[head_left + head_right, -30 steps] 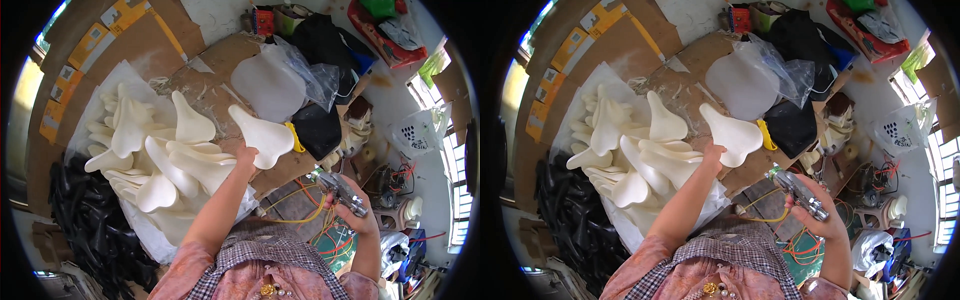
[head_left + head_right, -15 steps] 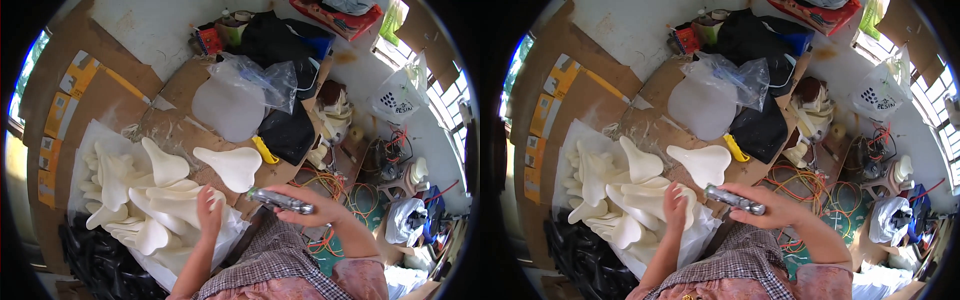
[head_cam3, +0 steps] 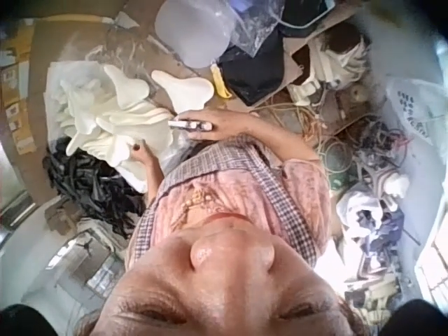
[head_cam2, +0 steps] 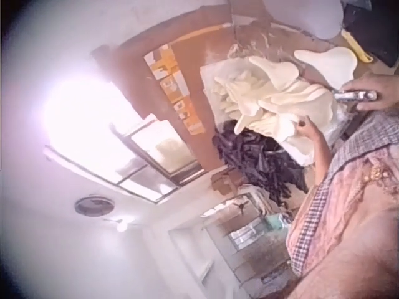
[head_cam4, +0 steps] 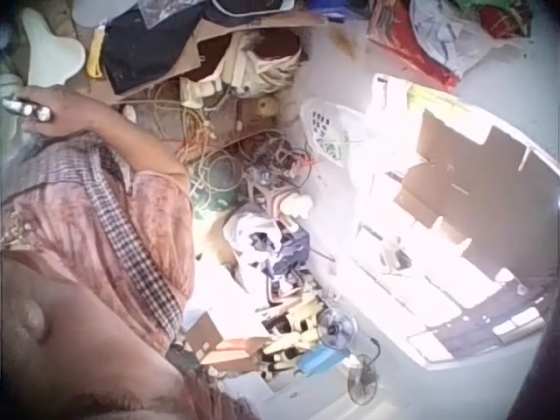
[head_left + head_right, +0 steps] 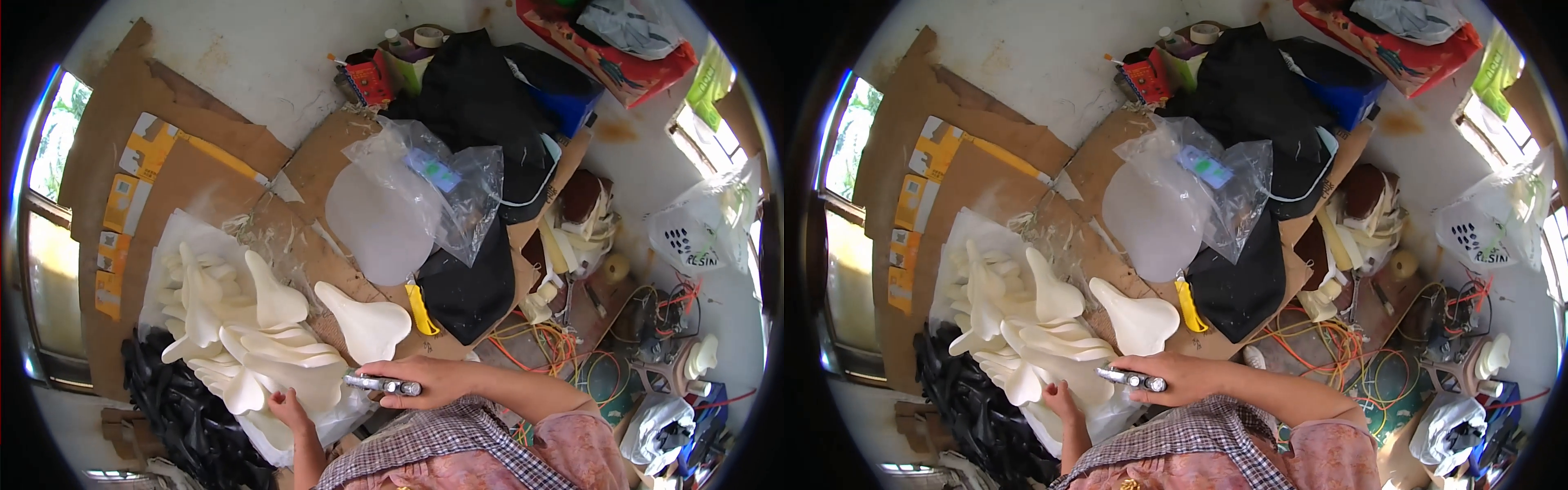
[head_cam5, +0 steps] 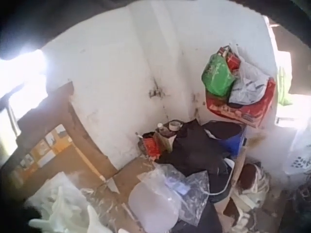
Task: Sort and arrange bicycle seat foam pads and covers on a factory workbench.
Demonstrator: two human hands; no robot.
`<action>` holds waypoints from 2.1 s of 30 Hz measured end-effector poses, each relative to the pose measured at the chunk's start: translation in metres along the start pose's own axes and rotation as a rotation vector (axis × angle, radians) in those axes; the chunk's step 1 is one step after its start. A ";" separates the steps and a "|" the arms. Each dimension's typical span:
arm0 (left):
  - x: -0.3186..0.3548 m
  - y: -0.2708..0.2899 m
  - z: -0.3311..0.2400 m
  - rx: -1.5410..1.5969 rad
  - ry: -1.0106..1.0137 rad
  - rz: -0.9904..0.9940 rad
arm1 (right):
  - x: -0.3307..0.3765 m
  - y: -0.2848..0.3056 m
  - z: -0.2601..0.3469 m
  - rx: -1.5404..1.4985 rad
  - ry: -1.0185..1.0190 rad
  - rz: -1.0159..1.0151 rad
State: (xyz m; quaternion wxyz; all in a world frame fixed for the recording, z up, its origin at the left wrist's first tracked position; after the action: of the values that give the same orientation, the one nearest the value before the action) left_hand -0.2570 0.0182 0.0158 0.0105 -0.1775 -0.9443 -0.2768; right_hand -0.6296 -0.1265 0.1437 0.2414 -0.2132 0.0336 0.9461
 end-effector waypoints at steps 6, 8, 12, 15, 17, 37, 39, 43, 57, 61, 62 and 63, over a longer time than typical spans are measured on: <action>0.038 -0.034 0.054 -0.189 0.355 0.217 | 0.009 0.014 0.006 0.043 0.020 0.022; 0.030 -0.023 0.072 -0.191 0.256 0.175 | 0.005 0.009 0.015 0.040 0.049 0.050; 0.013 -0.016 0.097 -0.090 0.163 0.116 | 0.003 -0.009 0.021 0.073 -0.011 0.167; 0.024 -0.013 0.060 -0.031 -0.007 0.130 | 0.005 -0.017 0.024 0.109 -0.103 0.162; 0.045 0.002 -0.010 -0.261 -0.340 0.057 | 0.005 -0.026 0.039 0.129 -0.084 0.138; 0.015 0.014 0.014 0.033 -0.122 0.005 | 0.048 -0.089 0.083 0.234 -0.259 -0.026; 0.014 0.022 0.021 0.079 -0.125 -0.013 | 0.053 -0.092 0.082 0.225 -0.284 -0.016; 0.013 0.083 0.010 0.325 -0.103 -0.069 | 0.055 -0.091 0.073 0.281 -0.387 -0.022; 0.018 0.019 0.056 0.779 0.162 0.336 | 0.051 -0.078 0.085 0.297 -0.305 -0.110; 0.009 -0.057 0.094 0.469 0.081 0.299 | 0.056 -0.070 0.084 0.165 -0.269 -0.182; 0.007 -0.066 0.099 0.468 0.081 0.310 | 0.058 -0.066 0.083 0.169 -0.272 -0.192; 0.004 -0.066 0.107 0.460 0.102 0.262 | 0.059 -0.065 0.082 0.172 -0.274 -0.182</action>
State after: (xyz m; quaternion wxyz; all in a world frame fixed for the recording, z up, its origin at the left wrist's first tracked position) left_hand -0.2746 0.0238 -0.1091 0.1339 -0.2771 -0.9496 -0.0599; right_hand -0.6779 -0.0298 0.1959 0.3455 -0.0633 0.0618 0.9342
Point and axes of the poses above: each hand's wrist, its own x-axis away from the middle knuckle, its own y-axis out of the back of the hand, z = x × y, the point moved 10 cm from there along -x, towards the middle knuckle, and after that the axes turned 11 degrees about y, right-handed, at the moved point
